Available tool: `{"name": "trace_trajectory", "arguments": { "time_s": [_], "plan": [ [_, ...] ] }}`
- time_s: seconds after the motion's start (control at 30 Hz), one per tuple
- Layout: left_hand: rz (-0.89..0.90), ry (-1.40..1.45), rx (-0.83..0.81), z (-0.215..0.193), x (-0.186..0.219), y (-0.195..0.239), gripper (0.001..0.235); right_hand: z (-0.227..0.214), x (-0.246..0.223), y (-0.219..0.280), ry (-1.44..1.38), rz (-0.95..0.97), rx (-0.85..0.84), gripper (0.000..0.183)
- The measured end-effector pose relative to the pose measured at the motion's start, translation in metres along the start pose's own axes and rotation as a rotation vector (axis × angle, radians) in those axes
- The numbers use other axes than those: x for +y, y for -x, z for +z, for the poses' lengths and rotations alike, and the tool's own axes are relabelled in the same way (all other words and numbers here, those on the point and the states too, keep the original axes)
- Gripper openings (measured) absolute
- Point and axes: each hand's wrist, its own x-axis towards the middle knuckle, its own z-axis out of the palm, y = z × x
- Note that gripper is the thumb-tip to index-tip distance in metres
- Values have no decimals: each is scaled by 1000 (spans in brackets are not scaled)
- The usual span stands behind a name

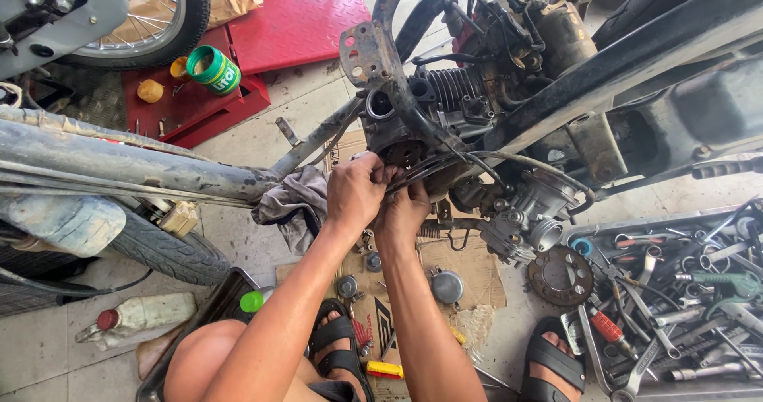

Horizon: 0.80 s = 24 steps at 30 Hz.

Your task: Disassembling and adjusting components of a motorcycle engine using power tools and a screwdriver

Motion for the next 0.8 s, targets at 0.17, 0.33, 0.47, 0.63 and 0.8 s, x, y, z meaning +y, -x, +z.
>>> {"name": "trace_trajectory", "arguments": {
  "time_s": [0.17, 0.33, 0.47, 0.63, 0.8],
  "plan": [
    [66, -73, 4, 4, -5, -2, 28, 30, -49, 40, 127, -60, -81, 4],
    [168, -130, 51, 11, -10, -4, 25, 0, -28, 20, 321, -138, -207, 11],
    [193, -161, 128, 24, -18, -2, 28, 16, -44, 35, 274, -168, -213, 6],
    [199, -158, 254, 29, -15, 4, 28, 2, -35, 17, 127, 9, -193, 19],
    [231, -176, 298, 37, -19, 3, 27, 6, -49, 18, 101, 74, -199, 21]
  ]
}}
